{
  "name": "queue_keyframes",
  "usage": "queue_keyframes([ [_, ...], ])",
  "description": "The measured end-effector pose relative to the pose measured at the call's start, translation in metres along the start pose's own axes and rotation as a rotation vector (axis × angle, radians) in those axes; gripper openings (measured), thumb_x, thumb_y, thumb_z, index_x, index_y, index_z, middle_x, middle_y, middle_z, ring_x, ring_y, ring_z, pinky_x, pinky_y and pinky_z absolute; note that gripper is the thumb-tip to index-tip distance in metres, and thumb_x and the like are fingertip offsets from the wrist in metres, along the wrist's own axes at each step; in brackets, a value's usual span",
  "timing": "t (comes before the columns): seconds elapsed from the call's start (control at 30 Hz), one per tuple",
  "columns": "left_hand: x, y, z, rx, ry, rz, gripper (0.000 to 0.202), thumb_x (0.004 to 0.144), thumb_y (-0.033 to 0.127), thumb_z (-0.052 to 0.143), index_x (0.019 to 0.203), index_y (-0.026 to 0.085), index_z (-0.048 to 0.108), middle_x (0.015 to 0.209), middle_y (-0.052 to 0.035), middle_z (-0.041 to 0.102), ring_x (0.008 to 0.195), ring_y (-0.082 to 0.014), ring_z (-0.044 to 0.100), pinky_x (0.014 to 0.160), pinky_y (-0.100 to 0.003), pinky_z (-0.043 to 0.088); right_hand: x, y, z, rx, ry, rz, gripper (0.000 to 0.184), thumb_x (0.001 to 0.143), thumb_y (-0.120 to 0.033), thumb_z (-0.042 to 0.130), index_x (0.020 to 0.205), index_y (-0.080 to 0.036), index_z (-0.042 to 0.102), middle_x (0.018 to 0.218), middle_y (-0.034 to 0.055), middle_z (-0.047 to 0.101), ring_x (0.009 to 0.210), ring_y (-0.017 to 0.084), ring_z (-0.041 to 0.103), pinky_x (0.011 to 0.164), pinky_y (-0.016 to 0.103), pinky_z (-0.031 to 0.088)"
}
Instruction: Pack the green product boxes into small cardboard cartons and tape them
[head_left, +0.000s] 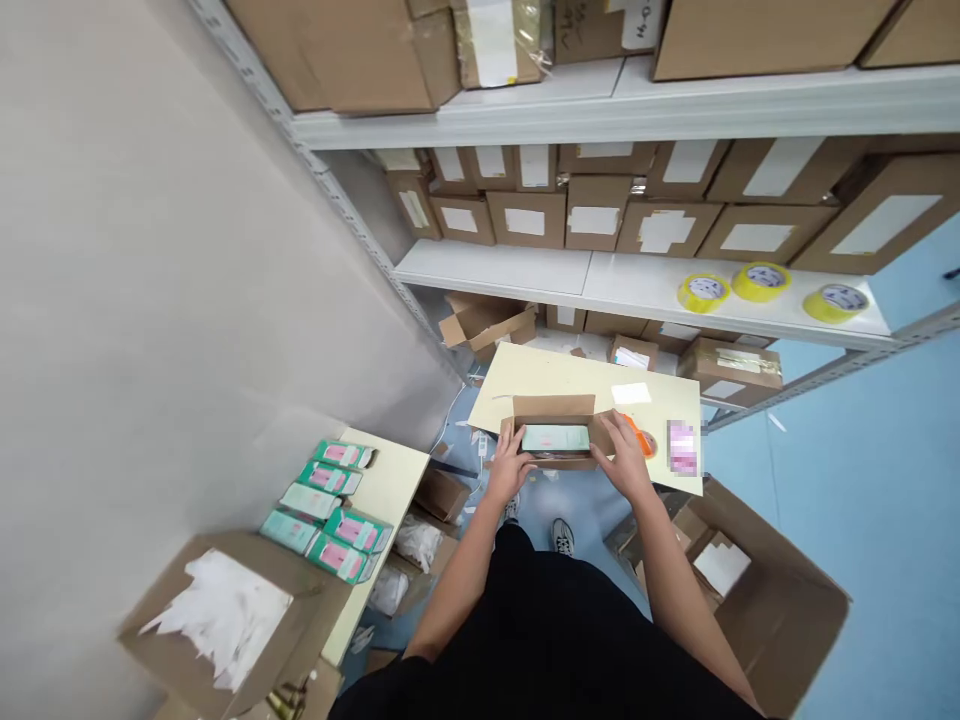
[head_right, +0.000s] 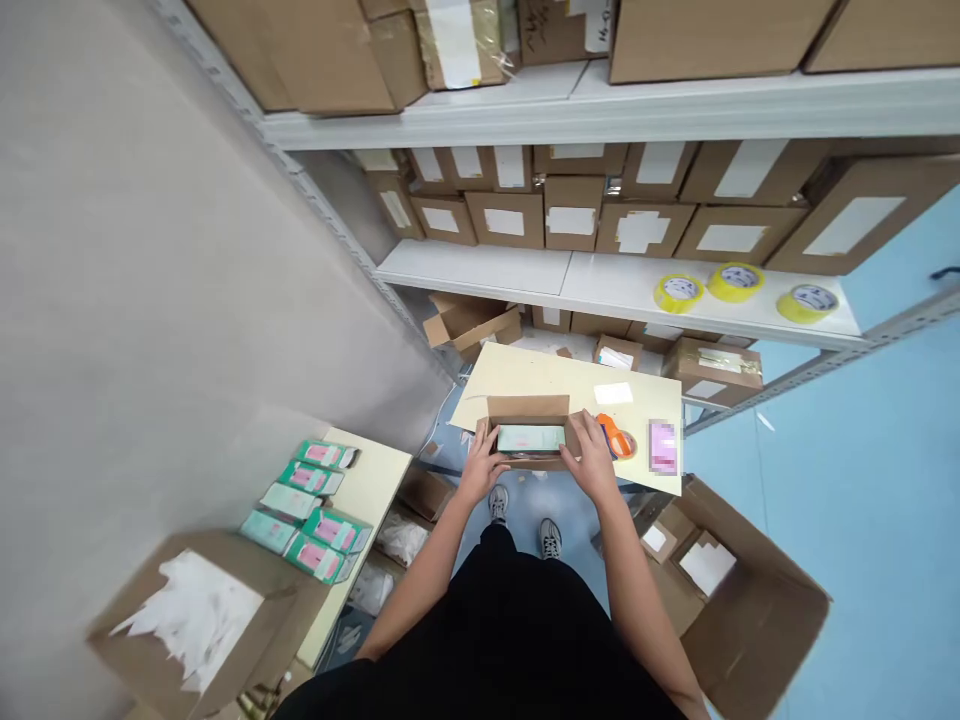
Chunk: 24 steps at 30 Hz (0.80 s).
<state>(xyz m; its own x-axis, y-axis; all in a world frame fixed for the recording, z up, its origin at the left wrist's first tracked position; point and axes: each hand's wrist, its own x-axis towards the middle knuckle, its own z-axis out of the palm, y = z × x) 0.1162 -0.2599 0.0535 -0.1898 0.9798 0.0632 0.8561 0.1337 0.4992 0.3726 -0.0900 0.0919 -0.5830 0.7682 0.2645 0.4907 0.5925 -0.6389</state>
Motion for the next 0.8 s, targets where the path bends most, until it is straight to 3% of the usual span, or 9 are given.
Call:
queue_keyframes([
  [0.23,0.110,-0.045,0.027,-0.116,-0.114,0.100,0.010,0.090,0.029,0.076,0.091,0.020,0.080,0.177,-0.0046,0.022,0.165,-0.0398,0.005,0.129,-0.070,0.020,0.016,0.011,-0.005,-0.096,0.094,0.177,0.065,0.099,-0.041,0.059,0.160,-0.027,0.044,0.172,0.0133,0.032,0.156,0.035,0.038,0.122,0.057,0.041],
  [0.33,0.155,-0.064,0.039,-0.131,-0.159,0.128,0.006,0.087,0.026,0.077,0.088,0.021,0.081,0.175,-0.0045,0.029,0.165,-0.0387,0.007,0.129,-0.069,0.018,0.040,0.005,0.006,-0.129,0.096,0.229,0.065,0.097,-0.038,0.060,0.159,-0.027,0.045,0.173,0.0129,0.031,0.155,0.033,0.039,0.120,0.054,0.045],
  [0.43,0.186,-0.087,0.048,-0.127,-0.208,0.112,0.004,0.083,0.024,0.079,0.081,0.020,0.080,0.173,-0.0058,0.034,0.164,-0.0401,0.012,0.129,-0.069,0.016,0.071,-0.003,0.028,-0.134,0.009,0.227,0.066,0.093,-0.032,0.063,0.157,-0.028,0.048,0.174,0.0112,0.029,0.157,0.031,0.036,0.121,0.051,0.045],
  [0.53,0.199,-0.111,0.048,-0.146,-0.258,0.088,0.014,0.080,0.028,0.082,0.092,0.020,0.081,0.173,-0.0094,0.032,0.163,-0.0419,0.015,0.128,-0.069,0.019,0.097,-0.009,0.051,-0.132,-0.035,0.272,0.065,0.093,-0.031,0.063,0.156,-0.028,0.049,0.174,0.0114,0.028,0.159,0.031,0.034,0.123,0.051,0.042],
  [0.6,0.196,-0.129,0.046,-0.167,-0.263,0.055,0.040,0.077,0.033,0.086,0.114,0.021,0.078,0.174,-0.0122,0.030,0.163,-0.0409,0.015,0.129,-0.065,0.021,0.107,-0.010,0.062,-0.146,-0.039,0.316,0.063,0.094,-0.033,0.063,0.155,-0.027,0.050,0.173,0.0130,0.029,0.158,0.032,0.035,0.122,0.051,0.043],
  [0.7,0.184,-0.152,0.045,-0.230,-0.156,-0.175,0.073,0.081,0.043,0.081,0.146,0.018,0.060,0.172,-0.0173,0.032,0.163,-0.0381,0.019,0.130,-0.058,0.023,0.106,-0.006,0.070,-0.215,-0.034,0.374,0.060,0.094,-0.036,0.062,0.153,-0.024,0.051,0.172,0.0161,0.031,0.157,0.034,0.035,0.121,0.053,0.043],
  [0.8,0.173,-0.168,0.046,-0.446,-0.033,-0.396,0.069,0.095,0.046,0.065,0.155,0.017,0.049,0.159,-0.0197,0.053,0.152,-0.0334,0.045,0.126,-0.052,0.036,0.089,0.007,0.071,-0.282,-0.002,0.469,0.062,0.093,-0.035,0.060,0.153,-0.022,0.050,0.169,0.0180,0.036,0.152,0.035,0.044,0.117,0.054,0.046],
])
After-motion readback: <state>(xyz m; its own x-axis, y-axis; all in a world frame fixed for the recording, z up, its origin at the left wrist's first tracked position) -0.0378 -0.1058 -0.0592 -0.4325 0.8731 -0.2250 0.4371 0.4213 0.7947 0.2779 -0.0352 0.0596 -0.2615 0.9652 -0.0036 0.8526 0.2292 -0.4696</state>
